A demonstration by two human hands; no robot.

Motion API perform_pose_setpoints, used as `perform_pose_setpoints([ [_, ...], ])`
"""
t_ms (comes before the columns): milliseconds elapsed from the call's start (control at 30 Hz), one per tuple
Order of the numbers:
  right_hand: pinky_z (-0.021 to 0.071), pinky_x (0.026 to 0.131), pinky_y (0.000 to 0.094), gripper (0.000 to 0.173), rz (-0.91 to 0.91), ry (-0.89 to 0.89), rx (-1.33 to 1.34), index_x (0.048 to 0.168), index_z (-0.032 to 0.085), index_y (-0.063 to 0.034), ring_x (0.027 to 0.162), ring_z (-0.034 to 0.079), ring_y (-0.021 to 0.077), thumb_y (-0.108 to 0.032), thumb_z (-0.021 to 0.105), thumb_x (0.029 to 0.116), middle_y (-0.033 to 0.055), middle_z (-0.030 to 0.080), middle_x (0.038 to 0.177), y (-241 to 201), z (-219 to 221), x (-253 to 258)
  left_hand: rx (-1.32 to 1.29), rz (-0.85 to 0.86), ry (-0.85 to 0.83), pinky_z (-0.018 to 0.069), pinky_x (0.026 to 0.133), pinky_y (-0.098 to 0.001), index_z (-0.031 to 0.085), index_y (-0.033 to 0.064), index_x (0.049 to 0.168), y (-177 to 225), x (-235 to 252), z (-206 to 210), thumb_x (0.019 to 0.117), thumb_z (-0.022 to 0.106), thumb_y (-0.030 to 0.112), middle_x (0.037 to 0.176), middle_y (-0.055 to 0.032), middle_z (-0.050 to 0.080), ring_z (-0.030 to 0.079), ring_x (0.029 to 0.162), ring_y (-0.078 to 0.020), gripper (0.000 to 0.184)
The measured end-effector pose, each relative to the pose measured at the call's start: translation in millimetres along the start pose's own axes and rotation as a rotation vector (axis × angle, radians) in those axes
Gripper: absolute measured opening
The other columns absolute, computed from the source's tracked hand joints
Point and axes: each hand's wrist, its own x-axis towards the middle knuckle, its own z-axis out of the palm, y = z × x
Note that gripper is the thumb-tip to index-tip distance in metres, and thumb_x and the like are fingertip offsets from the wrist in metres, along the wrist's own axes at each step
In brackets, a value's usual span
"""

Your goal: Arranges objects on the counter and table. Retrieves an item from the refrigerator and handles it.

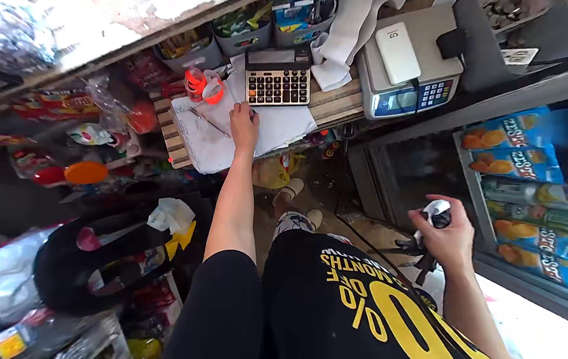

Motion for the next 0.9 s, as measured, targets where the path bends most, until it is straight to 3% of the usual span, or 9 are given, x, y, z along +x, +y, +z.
perform_pose_setpoints([
  [133, 0.0586, 0.065, 0.023, 0.065, -0.036, 0.06, 0.302, 0.135, 0.05, 0.0003, 0.078, 0.067, 0.0053, -0.021, 0.079, 0.081, 0.0021, 0.068, 0.101, -19, -31, 9, -0.258, 0.001, 0.076, 0.0567, 0.088, -0.0472, 0.057, -0.0044, 0.134, 15, -36, -14, 0.0946, 0.058, 0.005, 0.123, -0.0272, 0.062, 0.067, 0.102, -0.0345, 0.04],
  [200, 0.0581, 0.054, 0.0242, 0.064, -0.04, 0.044, 0.464, 0.136, 0.047, -0.0055, 0.064, 0.066, 0.0065, -0.019, 0.078, 0.0821, -0.0038, 0.069, 0.095, -33, -51, 15, -0.622, -0.076, 0.03, 0.059, 0.084, -0.0386, 0.063, -0.0036, 0.125, 50, -73, -18, 0.0951, 0.044, 0.0, 0.122, -0.0201, 0.061, 0.068, 0.095, -0.0234, 0.035],
  [267, 0.0553, 0.051, 0.0216, 0.053, -0.093, -0.059, 0.606, 0.134, 0.049, -0.0159, 0.056, 0.061, 0.0044, -0.015, 0.071, 0.086, -0.0095, 0.07, 0.087, -48, -72, 21, -1.083, -0.188, -0.141, 0.0524, 0.074, -0.0275, 0.062, 0.0008, 0.106, 98, -114, -12, 0.0939, 0.035, 0.002, 0.102, -0.0041, 0.064, 0.06, 0.079, -0.0087, 0.029],
  [367, 0.0497, 0.05, 0.0163, 0.042, -0.226, -0.339, 0.782, 0.134, 0.051, -0.0253, 0.054, 0.054, 0.0011, -0.02, 0.063, 0.0945, -0.0102, 0.066, 0.086, -63, -97, 38, -1.36, -0.171, -0.499, 0.0417, 0.057, -0.0189, 0.055, 0.0105, 0.099, 180, -163, 7, 0.1069, 0.027, 0.022, 0.082, 0.0046, 0.057, 0.048, 0.062, -0.0016, 0.031],
  [467, 0.052, 0.052, 0.018, 0.035, -0.401, -0.245, 0.865, 0.131, 0.052, -0.0225, 0.056, 0.056, 0.0033, -0.02, 0.062, 0.0977, -0.0084, 0.066, 0.086, -83, -96, 33, -1.37, 0.163, -0.684, 0.0541, 0.079, -0.0308, 0.049, -0.0069, 0.134, 253, -218, 28, 0.108, 0.04, 0.026, 0.111, -0.0157, 0.061, 0.061, 0.091, -0.0144, 0.043],
  [567, 0.0616, 0.072, 0.0315, 0.044, -0.608, 0.369, 0.638, 0.131, 0.047, -0.0005, 0.077, 0.068, 0.0116, -0.007, 0.068, 0.093, 0.0014, 0.067, 0.1, -88, -74, 10, -1.474, 0.126, -0.791, 0.054, 0.094, -0.0401, 0.043, -0.0051, 0.143, 299, -270, 6, 0.1067, 0.05, 0.017, 0.126, -0.0226, 0.056, 0.061, 0.109, -0.0228, 0.043],
  [700, 0.0613, 0.088, 0.0448, 0.031, -0.714, 0.65, 0.579, 0.12, 0.046, 0.0153, 0.091, 0.072, 0.0264, 0.003, 0.061, 0.0957, 0.0168, 0.067, 0.101, -72, -57, -10, -1.338, -0.029, -0.434, 0.052, 0.095, -0.0449, 0.061, -0.0017, 0.128, 327, -309, -3, 0.1063, 0.053, 0.017, 0.124, -0.021, 0.058, 0.059, 0.112, -0.0292, 0.03],
  [800, 0.0502, 0.11, 0.0537, 0.031, -0.742, 0.463, 0.689, 0.123, 0.046, 0.0189, 0.123, 0.062, 0.0435, 0.001, 0.057, 0.0998, 0.0302, 0.064, 0.125, -64, -53, -27, -1.228, 0.078, -0.183, 0.0532, 0.093, -0.0394, 0.064, -0.0046, 0.118, 332, -322, 10, 0.1061, 0.048, 0.01, 0.118, -0.0188, 0.057, 0.058, 0.111, -0.0276, 0.025],
  [900, 0.0427, 0.118, 0.0446, 0.033, -0.565, 0.237, 0.829, 0.134, 0.045, 0.0092, 0.137, 0.054, 0.0336, -0.008, 0.045, 0.1062, 0.0203, 0.056, 0.145, -77, -47, -48, -1.168, 0.252, 0.033, 0.051, 0.1, -0.0378, 0.066, -0.0091, 0.11, 334, -332, 10, 0.0998, 0.054, -0.001, 0.116, -0.0213, 0.062, 0.06, 0.114, -0.0301, 0.018],
])
